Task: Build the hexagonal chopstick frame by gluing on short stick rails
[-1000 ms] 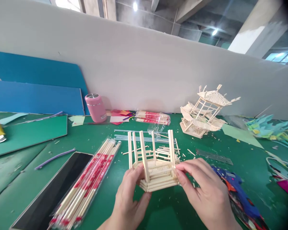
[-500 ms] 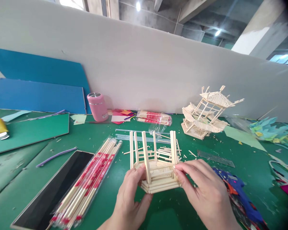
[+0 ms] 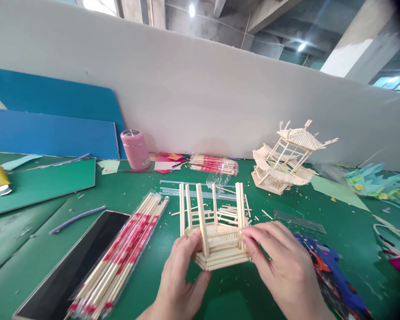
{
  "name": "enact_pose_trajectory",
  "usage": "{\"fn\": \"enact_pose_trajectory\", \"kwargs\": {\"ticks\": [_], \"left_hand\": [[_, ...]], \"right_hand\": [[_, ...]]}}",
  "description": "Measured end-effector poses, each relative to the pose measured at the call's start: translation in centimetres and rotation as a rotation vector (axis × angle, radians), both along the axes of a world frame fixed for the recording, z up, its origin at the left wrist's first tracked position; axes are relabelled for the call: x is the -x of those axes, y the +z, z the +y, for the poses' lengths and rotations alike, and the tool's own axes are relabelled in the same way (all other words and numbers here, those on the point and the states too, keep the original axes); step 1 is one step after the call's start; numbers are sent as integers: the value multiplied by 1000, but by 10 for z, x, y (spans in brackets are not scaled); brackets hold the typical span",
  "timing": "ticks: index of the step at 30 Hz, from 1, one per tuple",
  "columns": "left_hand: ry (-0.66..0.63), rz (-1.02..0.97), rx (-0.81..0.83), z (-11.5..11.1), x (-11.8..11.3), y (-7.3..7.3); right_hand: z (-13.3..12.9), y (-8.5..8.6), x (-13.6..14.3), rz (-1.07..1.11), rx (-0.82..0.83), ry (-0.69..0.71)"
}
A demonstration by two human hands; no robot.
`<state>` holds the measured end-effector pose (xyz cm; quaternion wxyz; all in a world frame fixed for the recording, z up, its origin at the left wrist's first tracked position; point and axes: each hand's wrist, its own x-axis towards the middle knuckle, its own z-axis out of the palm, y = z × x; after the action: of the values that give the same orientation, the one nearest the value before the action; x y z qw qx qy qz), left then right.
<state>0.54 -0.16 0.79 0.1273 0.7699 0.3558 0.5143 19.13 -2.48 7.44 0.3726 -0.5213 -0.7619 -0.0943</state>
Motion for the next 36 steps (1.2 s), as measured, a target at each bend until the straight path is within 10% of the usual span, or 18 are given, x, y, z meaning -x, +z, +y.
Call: {"fn": "enact_pose_trajectory", "kwargs": {"ticks": [36], "left_hand": [[-3,32,3,-2,1,-3]], "right_hand": [[-2,-10,-3,74,-18,-7]]}}
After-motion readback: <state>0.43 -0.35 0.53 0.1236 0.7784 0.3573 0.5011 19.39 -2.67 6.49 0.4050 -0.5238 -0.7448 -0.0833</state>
